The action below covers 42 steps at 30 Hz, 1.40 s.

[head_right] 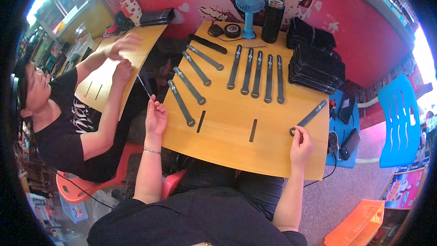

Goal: Assembling small components onto long black straps at a workshop table.

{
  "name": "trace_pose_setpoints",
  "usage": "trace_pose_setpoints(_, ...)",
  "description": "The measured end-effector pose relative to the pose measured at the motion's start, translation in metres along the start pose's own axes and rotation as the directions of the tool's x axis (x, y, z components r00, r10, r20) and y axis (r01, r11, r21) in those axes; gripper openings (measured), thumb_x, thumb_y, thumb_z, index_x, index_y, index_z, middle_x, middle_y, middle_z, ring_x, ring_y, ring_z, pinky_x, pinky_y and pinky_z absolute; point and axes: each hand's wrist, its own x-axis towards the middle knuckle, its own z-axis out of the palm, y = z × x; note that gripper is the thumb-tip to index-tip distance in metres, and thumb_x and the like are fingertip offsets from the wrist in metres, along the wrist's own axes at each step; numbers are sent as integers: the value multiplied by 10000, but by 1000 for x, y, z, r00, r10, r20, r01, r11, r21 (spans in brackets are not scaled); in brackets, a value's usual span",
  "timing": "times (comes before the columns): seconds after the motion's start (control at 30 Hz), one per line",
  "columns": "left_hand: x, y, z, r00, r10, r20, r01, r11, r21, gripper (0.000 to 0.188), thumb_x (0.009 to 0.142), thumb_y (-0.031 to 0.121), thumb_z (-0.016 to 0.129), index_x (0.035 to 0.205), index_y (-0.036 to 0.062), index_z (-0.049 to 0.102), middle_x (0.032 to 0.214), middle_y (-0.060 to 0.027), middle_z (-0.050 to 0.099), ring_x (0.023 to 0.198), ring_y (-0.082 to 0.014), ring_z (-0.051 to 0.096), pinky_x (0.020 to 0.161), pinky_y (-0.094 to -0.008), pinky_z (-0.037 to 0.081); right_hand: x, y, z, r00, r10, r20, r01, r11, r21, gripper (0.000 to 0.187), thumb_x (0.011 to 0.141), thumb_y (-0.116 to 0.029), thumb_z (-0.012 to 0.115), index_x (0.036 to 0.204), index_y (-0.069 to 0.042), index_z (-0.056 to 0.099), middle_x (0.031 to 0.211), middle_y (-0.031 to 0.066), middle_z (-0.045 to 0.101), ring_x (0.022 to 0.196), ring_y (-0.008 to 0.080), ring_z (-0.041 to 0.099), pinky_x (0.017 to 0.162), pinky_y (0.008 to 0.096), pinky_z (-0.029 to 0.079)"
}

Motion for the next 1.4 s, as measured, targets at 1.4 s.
trace_pose_setpoints(1.4,-192,22,343,132,-372,919,-833,-545,-101,222,766,295,648,966,200,676,1040,65,621,973,-167,585,892,-449,447,-3,7,8,1000,23,8,-23,999,36,142,872,-122,575,881,7,633,789,116,670,700,175,641,619,283,480)
